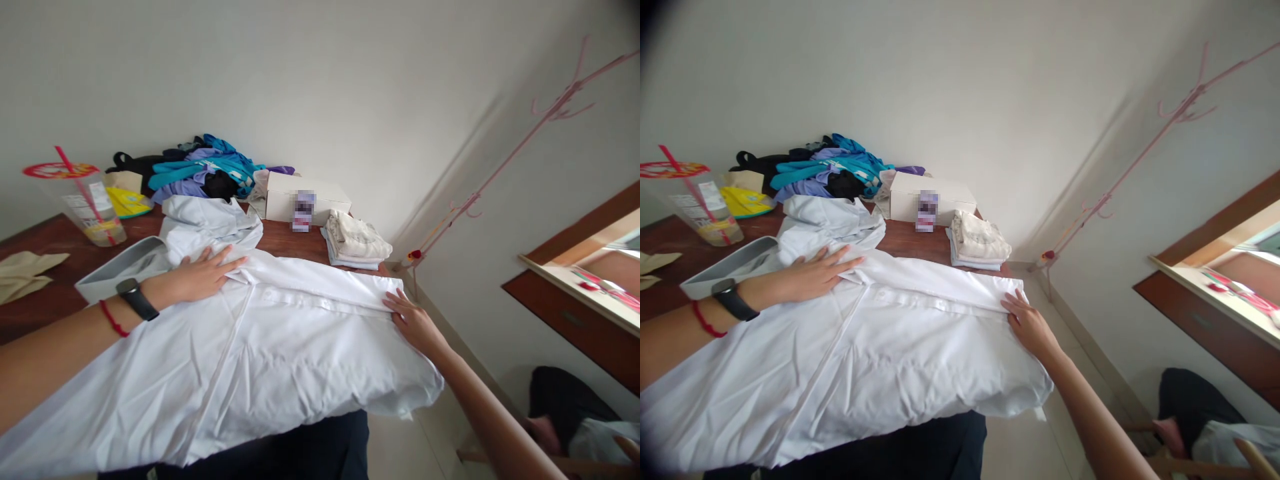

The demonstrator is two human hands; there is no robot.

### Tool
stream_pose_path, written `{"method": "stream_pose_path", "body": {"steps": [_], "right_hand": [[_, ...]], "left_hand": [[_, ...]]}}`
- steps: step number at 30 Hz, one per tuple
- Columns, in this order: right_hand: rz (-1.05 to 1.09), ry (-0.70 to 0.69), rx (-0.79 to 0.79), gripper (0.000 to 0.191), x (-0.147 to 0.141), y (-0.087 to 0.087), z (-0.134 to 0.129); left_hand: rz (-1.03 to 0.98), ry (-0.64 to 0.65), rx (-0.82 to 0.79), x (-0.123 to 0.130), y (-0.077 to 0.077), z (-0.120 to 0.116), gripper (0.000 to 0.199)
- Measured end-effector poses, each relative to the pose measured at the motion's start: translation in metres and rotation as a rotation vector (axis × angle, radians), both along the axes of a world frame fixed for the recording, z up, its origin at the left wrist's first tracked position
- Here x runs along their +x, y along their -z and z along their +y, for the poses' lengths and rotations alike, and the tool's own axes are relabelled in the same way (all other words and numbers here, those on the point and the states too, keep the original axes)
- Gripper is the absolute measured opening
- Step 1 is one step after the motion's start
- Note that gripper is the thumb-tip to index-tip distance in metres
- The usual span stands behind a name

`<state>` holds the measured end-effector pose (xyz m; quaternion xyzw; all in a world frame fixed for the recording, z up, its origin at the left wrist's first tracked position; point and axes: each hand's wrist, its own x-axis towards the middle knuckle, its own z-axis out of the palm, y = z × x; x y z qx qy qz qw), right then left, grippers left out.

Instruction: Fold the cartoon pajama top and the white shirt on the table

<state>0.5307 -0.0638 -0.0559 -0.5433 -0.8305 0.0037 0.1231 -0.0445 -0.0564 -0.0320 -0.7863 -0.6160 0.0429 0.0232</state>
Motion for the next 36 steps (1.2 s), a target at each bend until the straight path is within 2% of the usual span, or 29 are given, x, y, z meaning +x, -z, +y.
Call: {"method": "stream_pose_path", "body": {"steps": [3, 6, 8, 11, 14, 16, 18, 20, 22, 24, 26, 28, 31, 33, 36], "right_hand": [[-0.042, 0.026, -0.090, 0.055, 0.003, 0.006, 0.000], [-0.084, 0.047, -0.116, 0.059, -0.003, -0.001, 0.000], [-0.085, 0.008, -0.097, 0.058, -0.017, -0.014, -0.002], [-0.025, -0.112, -0.079, 0.051, -0.055, -0.041, -0.009], [0.066, -0.233, -0.106, 0.046, -0.100, -0.067, -0.018], [0.138, -0.321, -0.123, 0.045, -0.130, -0.078, -0.019], [0.207, -0.393, -0.153, 0.046, -0.160, -0.082, -0.013], [0.274, -0.433, -0.187, 0.048, -0.192, -0.078, 0.002], [0.309, -0.402, -0.215, 0.050, -0.223, -0.068, 0.020], [0.257, -0.346, -0.216, 0.052, -0.248, -0.054, 0.037], [0.178, -0.264, -0.226, 0.056, -0.263, -0.040, 0.047], [0.112, -0.195, -0.259, 0.059, -0.264, -0.026, 0.051], [0.046, -0.113, -0.302, 0.065, -0.249, -0.011, 0.046], [0.007, -0.050, -0.311, 0.069, -0.234, -0.006, 0.041], [-0.032, 0.039, -0.330, 0.071, -0.212, -0.005, 0.035]], "left_hand": [[-0.012, 0.017, -0.092, 0.011, -0.017, 0.001, 0.068], [-0.089, 0.210, 0.008, 0.029, -0.028, 0.006, 0.071], [-0.142, 0.327, 0.056, 0.044, -0.027, 0.010, 0.066], [-0.178, 0.422, -0.015, 0.062, -0.018, 0.013, 0.057], [-0.195, 0.416, -0.133, 0.067, -0.012, 0.010, 0.059], [-0.202, 0.383, -0.218, 0.065, -0.014, 0.007, 0.058], [-0.217, 0.350, -0.311, 0.063, -0.023, 0.009, 0.051], [-0.287, 0.329, -0.382, 0.065, -0.034, 0.018, 0.046], [-0.434, 0.313, -0.363, 0.072, -0.043, 0.030, 0.053], [-0.560, 0.295, -0.238, 0.083, -0.041, 0.042, 0.058], [-0.545, 0.261, -0.098, 0.092, -0.029, 0.048, 0.057], [-0.421, 0.230, -0.013, 0.098, -0.010, 0.048, 0.057], [-0.292, 0.197, 0.055, 0.099, 0.013, 0.040, 0.063], [-0.261, 0.155, 0.066, 0.099, 0.018, 0.034, 0.069], [-0.238, 0.107, 0.022, 0.101, 0.015, 0.031, 0.069]]}}
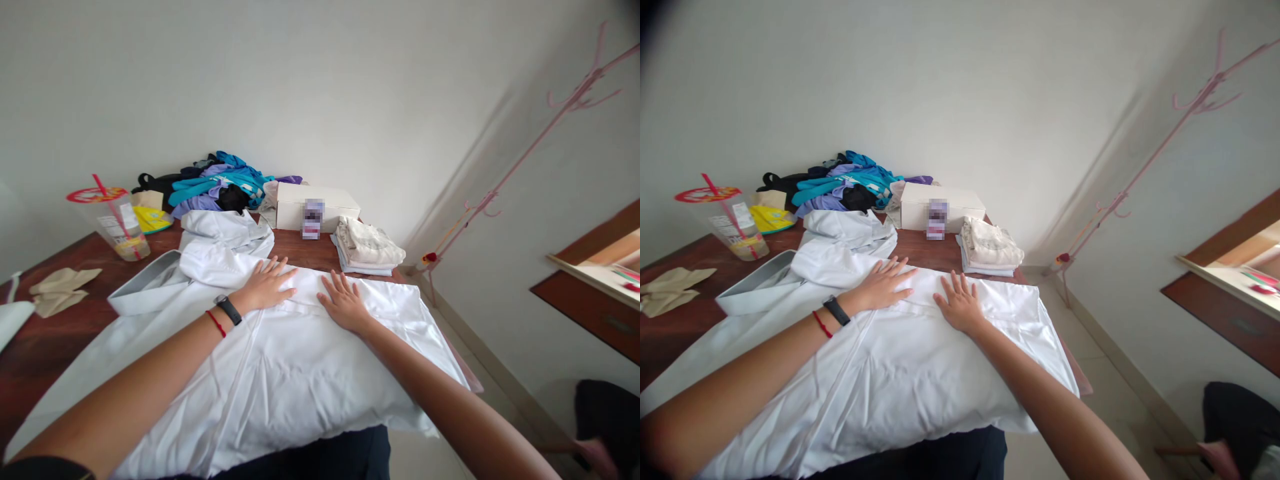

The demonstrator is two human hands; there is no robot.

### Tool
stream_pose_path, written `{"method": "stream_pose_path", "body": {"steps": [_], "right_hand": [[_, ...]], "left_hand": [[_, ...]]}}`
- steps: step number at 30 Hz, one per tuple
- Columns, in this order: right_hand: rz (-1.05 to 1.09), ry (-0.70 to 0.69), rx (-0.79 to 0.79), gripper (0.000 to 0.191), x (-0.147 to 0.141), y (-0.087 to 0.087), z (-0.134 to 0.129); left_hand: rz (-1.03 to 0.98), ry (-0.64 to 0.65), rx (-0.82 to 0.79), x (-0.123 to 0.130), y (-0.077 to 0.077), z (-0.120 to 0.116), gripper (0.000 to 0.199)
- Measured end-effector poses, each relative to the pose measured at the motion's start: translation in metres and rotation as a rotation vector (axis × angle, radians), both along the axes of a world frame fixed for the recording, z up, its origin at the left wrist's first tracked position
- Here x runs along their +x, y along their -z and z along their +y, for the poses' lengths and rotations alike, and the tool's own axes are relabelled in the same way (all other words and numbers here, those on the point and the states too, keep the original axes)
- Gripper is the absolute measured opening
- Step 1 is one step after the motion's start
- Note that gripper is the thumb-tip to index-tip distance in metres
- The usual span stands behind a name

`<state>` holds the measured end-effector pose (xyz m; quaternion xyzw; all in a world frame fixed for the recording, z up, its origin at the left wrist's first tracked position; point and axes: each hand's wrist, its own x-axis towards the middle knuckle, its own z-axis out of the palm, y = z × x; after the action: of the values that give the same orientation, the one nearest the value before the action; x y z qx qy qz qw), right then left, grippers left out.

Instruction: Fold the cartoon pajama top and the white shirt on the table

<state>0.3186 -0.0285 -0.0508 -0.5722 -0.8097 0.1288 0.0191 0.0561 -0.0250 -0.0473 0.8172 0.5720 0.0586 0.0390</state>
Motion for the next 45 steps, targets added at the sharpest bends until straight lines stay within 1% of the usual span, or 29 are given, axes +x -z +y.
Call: {"method": "stream_pose_path", "body": {"steps": [4, 8, 14, 19, 22, 24, 26, 27, 29, 32, 34, 36, 37, 38, 39, 41, 43, 45], "right_hand": [[-0.009, 0.090, -0.012, 0.071, 0.028, 0.001, -0.003], [-0.024, 0.179, 0.013, 0.075, 0.058, 0.003, -0.003], [-0.048, 0.288, 0.012, 0.077, 0.100, 0.006, -0.002], [-0.108, 0.461, 0.020, 0.087, 0.139, 0.010, -0.001], [-0.123, 0.515, 0.011, 0.092, 0.159, 0.012, -0.003], [-0.148, 0.556, 0.014, 0.094, 0.165, 0.010, -0.005], [-0.189, 0.565, 0.057, 0.095, 0.162, 0.006, -0.007], [-0.205, 0.546, 0.091, 0.094, 0.156, 0.002, -0.007], [-0.206, 0.448, 0.149, 0.090, 0.136, -0.007, -0.008], [-0.100, 0.201, 0.157, 0.077, 0.087, -0.024, -0.007], [0.026, -0.035, 0.154, 0.064, 0.050, -0.032, -0.003], [0.135, -0.251, 0.179, 0.059, 0.019, -0.032, 0.002], [0.173, -0.331, 0.192, 0.057, 0.008, -0.030, 0.006], [0.201, -0.378, 0.205, 0.057, 0.000, -0.025, 0.010], [0.221, -0.393, 0.209, 0.057, -0.005, -0.019, 0.014], [0.250, -0.353, 0.183, 0.059, -0.006, -0.006, 0.023], [0.252, -0.298, 0.135, 0.062, -0.002, 0.005, 0.029], [0.231, -0.282, 0.105, 0.064, 0.003, 0.010, 0.032]], "left_hand": [[0.003, -0.036, -0.032, 0.001, -0.005, 0.001, 0.073], [-0.002, -0.037, -0.028, 0.000, -0.003, 0.001, 0.079], [-0.008, -0.043, -0.031, -0.001, -0.001, 0.003, 0.080], [-0.021, -0.040, -0.016, 0.000, -0.002, 0.002, 0.079], [-0.040, -0.046, -0.010, 0.001, -0.002, 0.001, 0.079], [-0.049, -0.052, -0.004, 0.001, -0.001, 0.001, 0.081], [-0.056, -0.055, -0.003, 0.001, 0.001, 0.002, 0.084], [-0.059, -0.055, -0.004, 0.000, 0.002, 0.002, 0.085], [-0.063, -0.056, -0.007, 0.000, 0.004, 0.003, 0.087], [-0.060, -0.057, -0.015, 0.000, 0.002, 0.002, 0.088], [-0.056, -0.056, -0.022, 0.001, -0.001, 0.000, 0.087], [-0.053, -0.048, -0.021, 0.002, -0.004, -0.002, 0.080], [-0.049, -0.040, -0.020, 0.002, -0.005, -0.003, 0.075], [-0.045, -0.035, -0.020, -0.001, -0.006, -0.003, 0.069], [-0.042, -0.040, -0.023, -0.005, -0.007, -0.002, 0.065], [-0.034, -0.088, -0.038, -0.020, -0.009, 0.001, 0.064], [-0.018, -0.168, -0.055, -0.042, -0.010, 0.006, 0.068], [-0.006, -0.273, -0.061, -0.069, -0.011, 0.013, 0.073]]}}
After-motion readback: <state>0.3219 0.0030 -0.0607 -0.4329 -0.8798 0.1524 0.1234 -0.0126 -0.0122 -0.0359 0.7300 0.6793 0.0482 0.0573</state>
